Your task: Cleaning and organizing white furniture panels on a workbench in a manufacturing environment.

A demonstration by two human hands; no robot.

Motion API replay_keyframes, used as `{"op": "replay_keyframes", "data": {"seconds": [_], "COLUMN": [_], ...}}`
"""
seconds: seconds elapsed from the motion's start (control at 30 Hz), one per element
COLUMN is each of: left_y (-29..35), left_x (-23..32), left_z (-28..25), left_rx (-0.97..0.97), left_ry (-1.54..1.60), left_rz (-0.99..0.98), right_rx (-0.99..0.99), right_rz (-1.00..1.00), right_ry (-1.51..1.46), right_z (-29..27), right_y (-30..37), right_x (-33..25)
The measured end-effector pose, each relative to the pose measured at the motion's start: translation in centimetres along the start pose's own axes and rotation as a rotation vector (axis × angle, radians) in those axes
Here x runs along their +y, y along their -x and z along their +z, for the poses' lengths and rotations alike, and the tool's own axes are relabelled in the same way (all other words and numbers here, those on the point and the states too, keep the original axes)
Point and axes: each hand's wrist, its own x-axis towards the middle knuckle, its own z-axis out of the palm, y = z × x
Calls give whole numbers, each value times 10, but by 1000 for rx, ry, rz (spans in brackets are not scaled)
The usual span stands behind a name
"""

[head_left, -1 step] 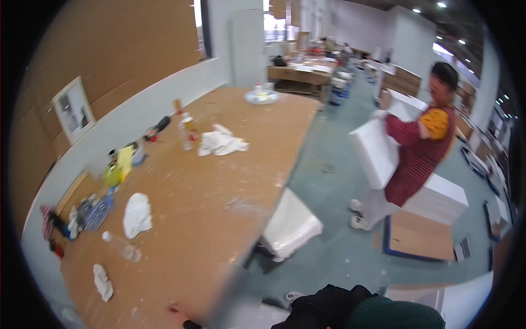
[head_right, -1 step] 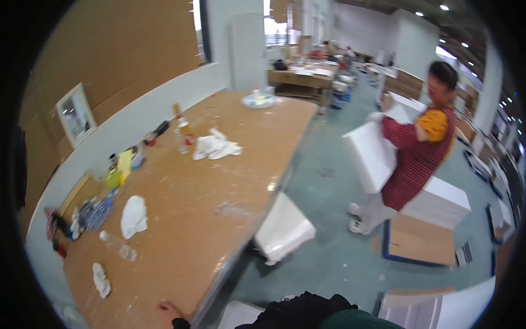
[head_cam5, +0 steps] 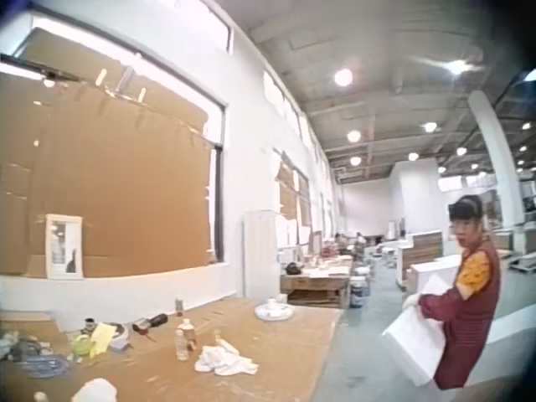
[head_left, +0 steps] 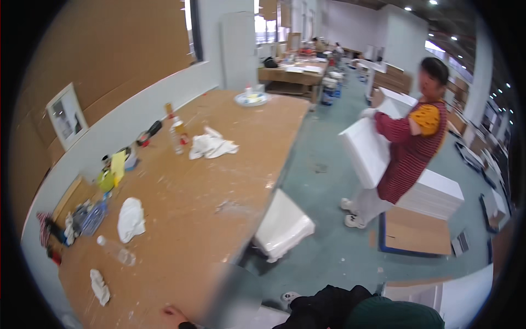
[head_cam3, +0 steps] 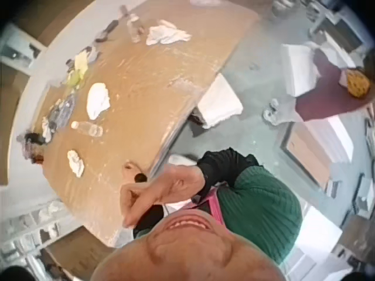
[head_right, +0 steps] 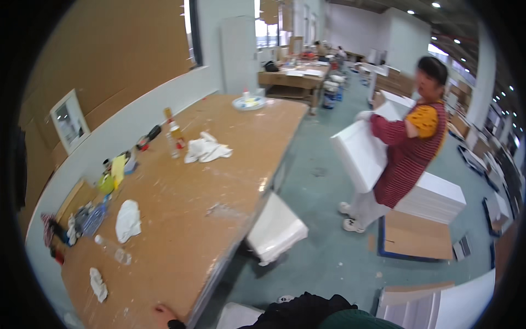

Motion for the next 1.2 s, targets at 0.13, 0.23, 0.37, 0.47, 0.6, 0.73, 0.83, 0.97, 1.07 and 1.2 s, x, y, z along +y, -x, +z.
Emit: {"op": "replay_keyframes", "data": {"seconds": [0.13, 0.23, 0.37, 0.47, 0.6, 0.73, 0.83, 0.97, 1.07, 1.2], "left_y": [26, 56, 162, 389, 541, 625, 708, 823, 895, 989], "left_x": [54, 31, 53, 120, 208, 356, 458, 606, 715, 874], "left_z": [16, 13, -15, -13, 20, 60, 68, 37, 16, 10], "left_rx": [-166, -10, -317, -1093, -1977, -2054, -2173, -2338, -2312, -2430], "left_ry": [-33, 80, 234, 284, 73, -147, 49, 248, 404, 433], "left_rz": [80, 109, 304, 513, 771, 1093, 1045, 702, 850, 717], "right_rx": [49, 59, 85, 132, 368, 832, 1033, 1144, 1211, 1668], "right_rz": [-61, -96, -213, -319, -535, -817, -1032, -1195, -1252, -1380], "right_ry": [109, 141, 182, 217, 290, 287, 291, 333, 368, 551], "right_z": [49, 80, 113, 127, 138, 139, 139, 141, 139, 126], "right_y": [47, 85, 142, 201, 316, 476, 591, 699, 766, 882], "right_x": [-33, -63, -119, -180, -295, -430, -506, -580, -628, -684]}}
